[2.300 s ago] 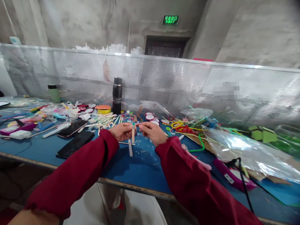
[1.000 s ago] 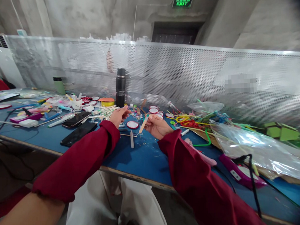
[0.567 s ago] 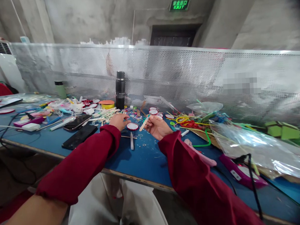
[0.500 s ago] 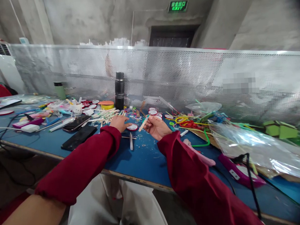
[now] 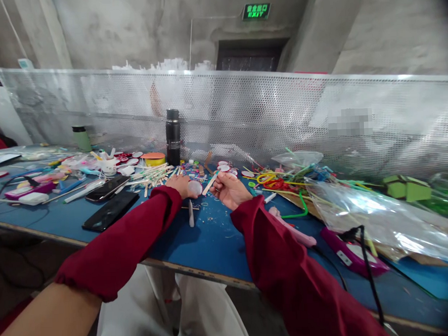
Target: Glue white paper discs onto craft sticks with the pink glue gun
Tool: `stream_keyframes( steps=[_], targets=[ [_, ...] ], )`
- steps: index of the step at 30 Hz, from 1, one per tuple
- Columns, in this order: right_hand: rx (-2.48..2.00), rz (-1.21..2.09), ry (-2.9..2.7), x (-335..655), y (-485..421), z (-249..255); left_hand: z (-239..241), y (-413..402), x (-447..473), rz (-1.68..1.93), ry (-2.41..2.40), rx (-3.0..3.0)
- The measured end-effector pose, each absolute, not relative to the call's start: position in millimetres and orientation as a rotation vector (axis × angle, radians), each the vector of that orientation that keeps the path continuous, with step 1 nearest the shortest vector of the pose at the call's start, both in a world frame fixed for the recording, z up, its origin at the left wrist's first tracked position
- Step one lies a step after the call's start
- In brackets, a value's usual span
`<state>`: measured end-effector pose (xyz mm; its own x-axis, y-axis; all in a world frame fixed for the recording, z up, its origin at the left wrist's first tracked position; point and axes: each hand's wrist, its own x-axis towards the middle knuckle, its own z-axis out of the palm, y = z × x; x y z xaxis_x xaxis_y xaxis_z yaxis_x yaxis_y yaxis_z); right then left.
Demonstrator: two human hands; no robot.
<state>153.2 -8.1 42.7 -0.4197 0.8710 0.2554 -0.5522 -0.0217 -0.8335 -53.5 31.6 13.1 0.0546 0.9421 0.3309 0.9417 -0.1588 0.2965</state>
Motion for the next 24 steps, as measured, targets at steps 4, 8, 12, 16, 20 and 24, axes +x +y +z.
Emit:
stream_keyframes(
  steps=[4,8,12,16,20,24],
  targets=[
    [-0.382,1.658,-1.154,155.0,-8.0,43.6,11.4,34.4,-58.8,0.956,1.601,2.231],
    [-0.39,1.661,-1.1,156.5,-8.1,44.8,16.6,34.5,-59.0,1.105,1.285,2.034],
    [-0.387,1.666,-1.084,158.3,-9.0,47.2,27.4,27.7,-61.2,1.255,1.169,1.748],
    [-0.399,1.683,-1.161,161.1,-10.0,49.0,41.7,13.9,-63.9,1.323,0.907,1.391],
    [-0.397,1.679,-1.223,162.5,-9.4,48.4,53.1,1.8,-64.4,1.271,0.698,1.151],
    [-0.418,1.661,-1.235,163.2,-8.6,47.8,57.3,-5.8,-63.1,1.189,0.65,1.082]
  ],
)
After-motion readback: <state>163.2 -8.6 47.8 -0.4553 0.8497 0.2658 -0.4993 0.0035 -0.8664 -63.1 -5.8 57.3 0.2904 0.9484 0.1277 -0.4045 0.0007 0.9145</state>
